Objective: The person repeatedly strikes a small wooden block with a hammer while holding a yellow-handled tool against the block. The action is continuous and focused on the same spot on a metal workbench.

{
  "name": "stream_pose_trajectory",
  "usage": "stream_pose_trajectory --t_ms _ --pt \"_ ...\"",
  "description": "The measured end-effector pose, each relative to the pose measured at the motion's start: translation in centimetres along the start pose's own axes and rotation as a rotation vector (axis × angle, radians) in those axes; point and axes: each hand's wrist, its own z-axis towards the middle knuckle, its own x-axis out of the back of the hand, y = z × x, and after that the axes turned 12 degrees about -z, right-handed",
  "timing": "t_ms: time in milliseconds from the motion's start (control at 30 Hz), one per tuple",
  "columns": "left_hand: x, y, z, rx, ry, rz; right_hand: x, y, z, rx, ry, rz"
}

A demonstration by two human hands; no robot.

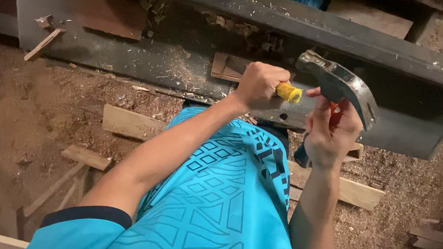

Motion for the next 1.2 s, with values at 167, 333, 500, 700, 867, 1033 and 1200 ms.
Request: stream_pose_trajectory --t_ms 167,333,500,700,867,1033,1200 --pt "-0.1 -0.1 -0.1 -0.019 0.007 0.020 0.2 -0.4 -0.3 -0.012 0.013 0.050" --pt "0.1 -1.0 -0.1 -0.036 0.036 0.022 0.7 -0.4 -0.7 -0.042 -0.015 -0.075" --pt "1.6 -2.0 0.3 0.036 0.129 -0.048 0.4 0.4 -1.1 -0.007 -0.043 -0.024" --pt "1.8 -0.9 -0.1 -0.039 0.115 -0.038 0.3 0.6 -1.9 -0.009 -0.037 -0.248" --pt "1.5 -1.0 0.9 -0.012 0.156 -0.037 0.4 0.2 -2.7 -0.027 0.074 -0.458" --pt "2.3 -1.0 0.8 0.016 0.220 -0.035 -1.0 0.3 -3.0 -0.054 0.073 -0.428" --pt "2.5 -1.0 0.9 -0.075 0.204 0.013 -1.3 -0.6 -3.2 -0.002 0.181 -0.362"
